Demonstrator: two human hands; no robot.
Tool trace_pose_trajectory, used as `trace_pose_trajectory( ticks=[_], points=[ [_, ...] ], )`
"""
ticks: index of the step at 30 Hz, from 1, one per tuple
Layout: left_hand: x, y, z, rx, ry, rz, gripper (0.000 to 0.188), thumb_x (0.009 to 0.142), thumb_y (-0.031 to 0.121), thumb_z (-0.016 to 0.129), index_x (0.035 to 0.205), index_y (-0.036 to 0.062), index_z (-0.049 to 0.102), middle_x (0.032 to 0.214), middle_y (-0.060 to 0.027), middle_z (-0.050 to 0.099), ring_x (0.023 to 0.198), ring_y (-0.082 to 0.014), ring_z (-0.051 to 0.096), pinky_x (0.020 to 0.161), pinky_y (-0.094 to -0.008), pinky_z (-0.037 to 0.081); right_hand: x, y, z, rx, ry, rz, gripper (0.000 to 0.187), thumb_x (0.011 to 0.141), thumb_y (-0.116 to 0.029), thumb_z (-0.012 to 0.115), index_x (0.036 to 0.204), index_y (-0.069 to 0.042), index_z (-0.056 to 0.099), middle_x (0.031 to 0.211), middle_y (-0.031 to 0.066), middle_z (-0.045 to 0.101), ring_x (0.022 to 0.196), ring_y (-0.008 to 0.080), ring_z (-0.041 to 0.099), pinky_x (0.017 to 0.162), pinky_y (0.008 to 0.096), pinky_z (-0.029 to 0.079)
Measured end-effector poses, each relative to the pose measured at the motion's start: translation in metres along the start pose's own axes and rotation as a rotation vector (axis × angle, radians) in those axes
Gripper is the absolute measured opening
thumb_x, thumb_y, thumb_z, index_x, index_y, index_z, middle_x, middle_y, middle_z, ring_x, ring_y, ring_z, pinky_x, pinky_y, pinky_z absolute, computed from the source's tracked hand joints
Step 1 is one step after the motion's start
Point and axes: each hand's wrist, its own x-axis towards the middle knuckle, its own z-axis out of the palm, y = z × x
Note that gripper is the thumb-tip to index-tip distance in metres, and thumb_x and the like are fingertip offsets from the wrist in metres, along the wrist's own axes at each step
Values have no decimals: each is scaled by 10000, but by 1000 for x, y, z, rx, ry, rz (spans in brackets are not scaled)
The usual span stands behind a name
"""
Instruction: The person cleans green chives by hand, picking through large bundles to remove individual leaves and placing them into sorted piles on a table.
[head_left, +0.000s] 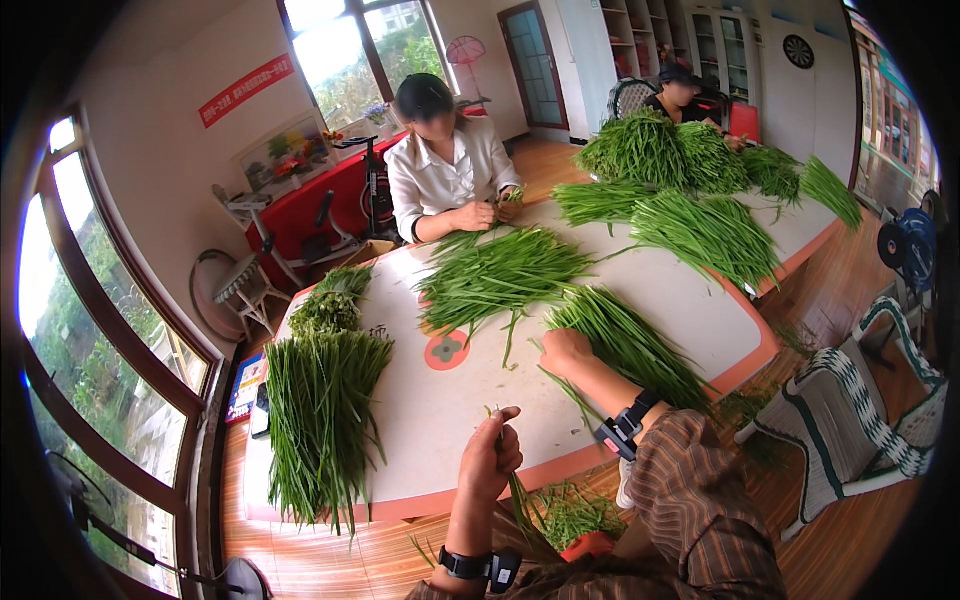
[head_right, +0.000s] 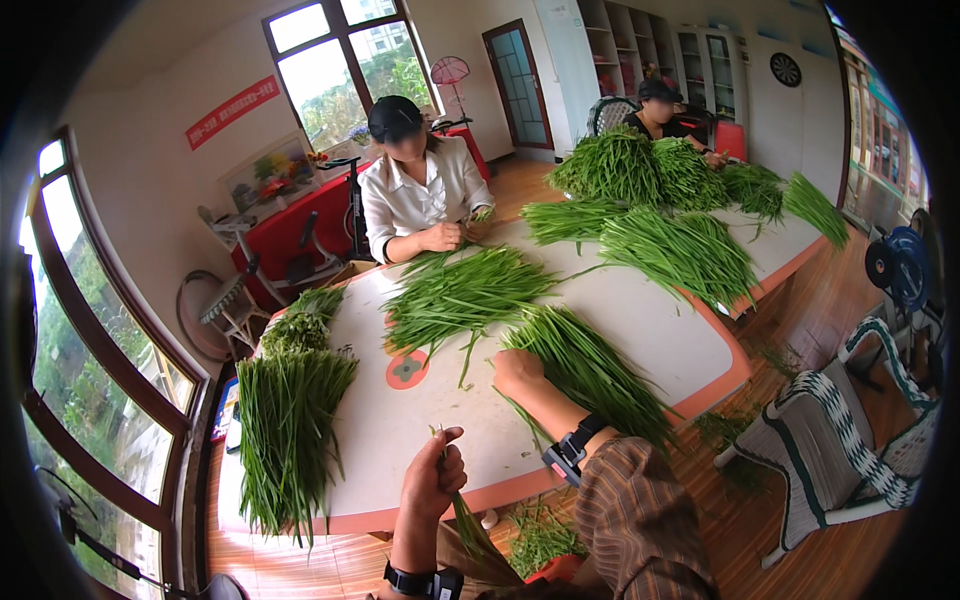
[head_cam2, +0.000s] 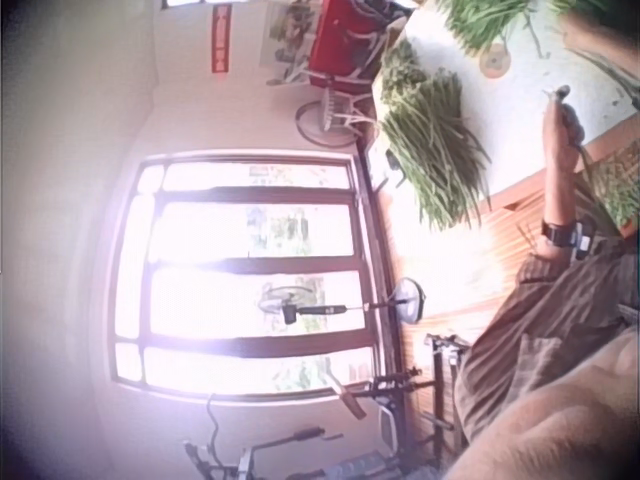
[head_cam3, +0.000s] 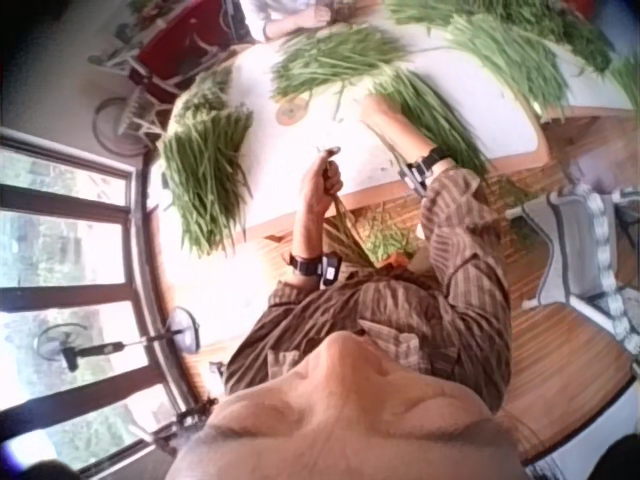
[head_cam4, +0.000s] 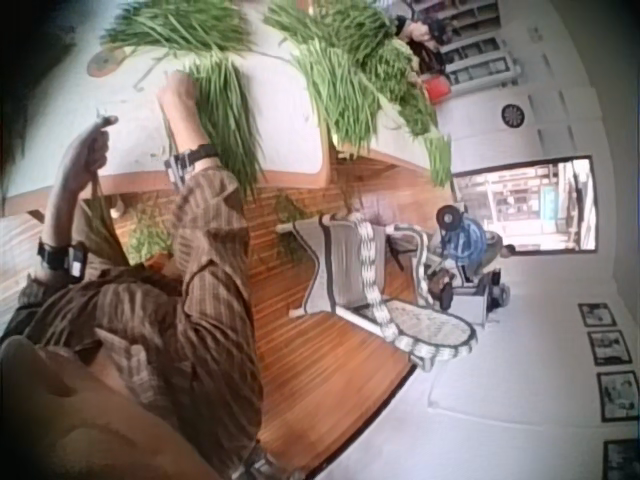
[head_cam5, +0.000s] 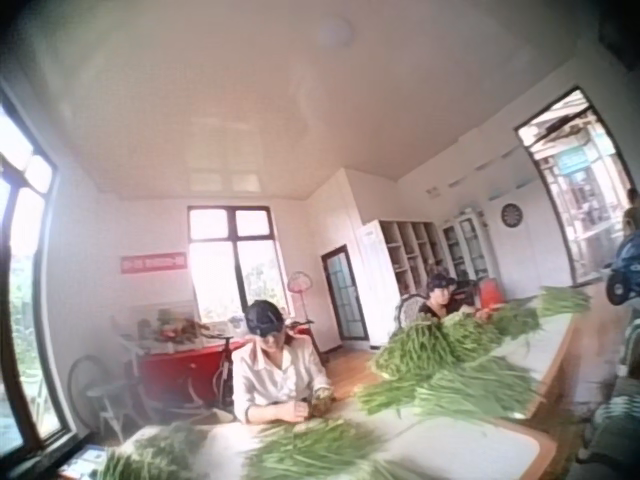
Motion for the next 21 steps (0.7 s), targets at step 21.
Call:
trace_pose_trajectory(
  ticks=[21],
  points=[
    [5,10,14,169,34,110,183,916,204,440,910,37,515,577,55,342,424,-34,254,381,-187,200,-125,-26,-40,674,126,-506,164,764,-202,611,765,-38,599,622,118,598,539,215,585,519,316,455]
  ],
)
